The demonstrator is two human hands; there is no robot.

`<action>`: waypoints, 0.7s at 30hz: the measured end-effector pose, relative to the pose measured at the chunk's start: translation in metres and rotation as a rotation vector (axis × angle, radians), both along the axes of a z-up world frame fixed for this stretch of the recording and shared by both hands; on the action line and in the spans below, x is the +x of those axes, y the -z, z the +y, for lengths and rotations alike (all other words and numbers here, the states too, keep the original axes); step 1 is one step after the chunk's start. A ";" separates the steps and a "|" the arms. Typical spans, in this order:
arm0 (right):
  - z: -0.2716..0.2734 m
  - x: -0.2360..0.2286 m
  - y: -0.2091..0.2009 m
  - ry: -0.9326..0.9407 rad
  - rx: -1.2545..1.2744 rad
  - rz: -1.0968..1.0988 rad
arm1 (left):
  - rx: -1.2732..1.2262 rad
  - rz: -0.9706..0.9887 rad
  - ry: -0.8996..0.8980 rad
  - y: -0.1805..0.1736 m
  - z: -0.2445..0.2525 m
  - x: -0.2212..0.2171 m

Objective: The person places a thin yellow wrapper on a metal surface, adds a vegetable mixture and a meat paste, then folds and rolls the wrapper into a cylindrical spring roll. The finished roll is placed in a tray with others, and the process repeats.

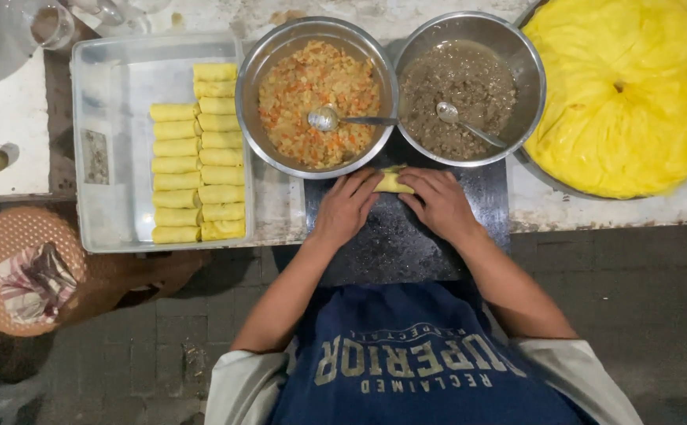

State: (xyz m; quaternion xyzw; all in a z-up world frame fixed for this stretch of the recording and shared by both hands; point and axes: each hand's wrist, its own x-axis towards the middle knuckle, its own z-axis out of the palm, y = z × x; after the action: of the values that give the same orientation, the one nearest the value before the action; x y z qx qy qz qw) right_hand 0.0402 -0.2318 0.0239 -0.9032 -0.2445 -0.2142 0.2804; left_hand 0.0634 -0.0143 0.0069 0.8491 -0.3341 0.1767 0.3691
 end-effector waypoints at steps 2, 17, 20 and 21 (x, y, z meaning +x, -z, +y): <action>0.000 0.004 -0.002 -0.028 -0.006 0.017 | 0.050 -0.069 -0.060 0.010 -0.001 0.006; 0.006 -0.047 -0.001 -0.092 0.032 0.158 | 0.041 -0.034 0.009 -0.020 0.023 -0.047; 0.007 -0.046 0.001 -0.072 0.059 0.185 | 0.021 0.000 -0.022 -0.018 0.026 -0.050; 0.005 -0.045 0.003 -0.072 0.059 0.187 | 0.021 0.001 -0.022 -0.018 0.026 -0.050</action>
State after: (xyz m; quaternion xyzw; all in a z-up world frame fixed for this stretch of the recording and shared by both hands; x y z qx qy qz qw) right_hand -0.0050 -0.2268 0.0213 -0.9012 -0.2431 -0.1261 0.3359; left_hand 0.0137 0.0115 0.0246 0.8565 -0.3265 0.1768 0.3584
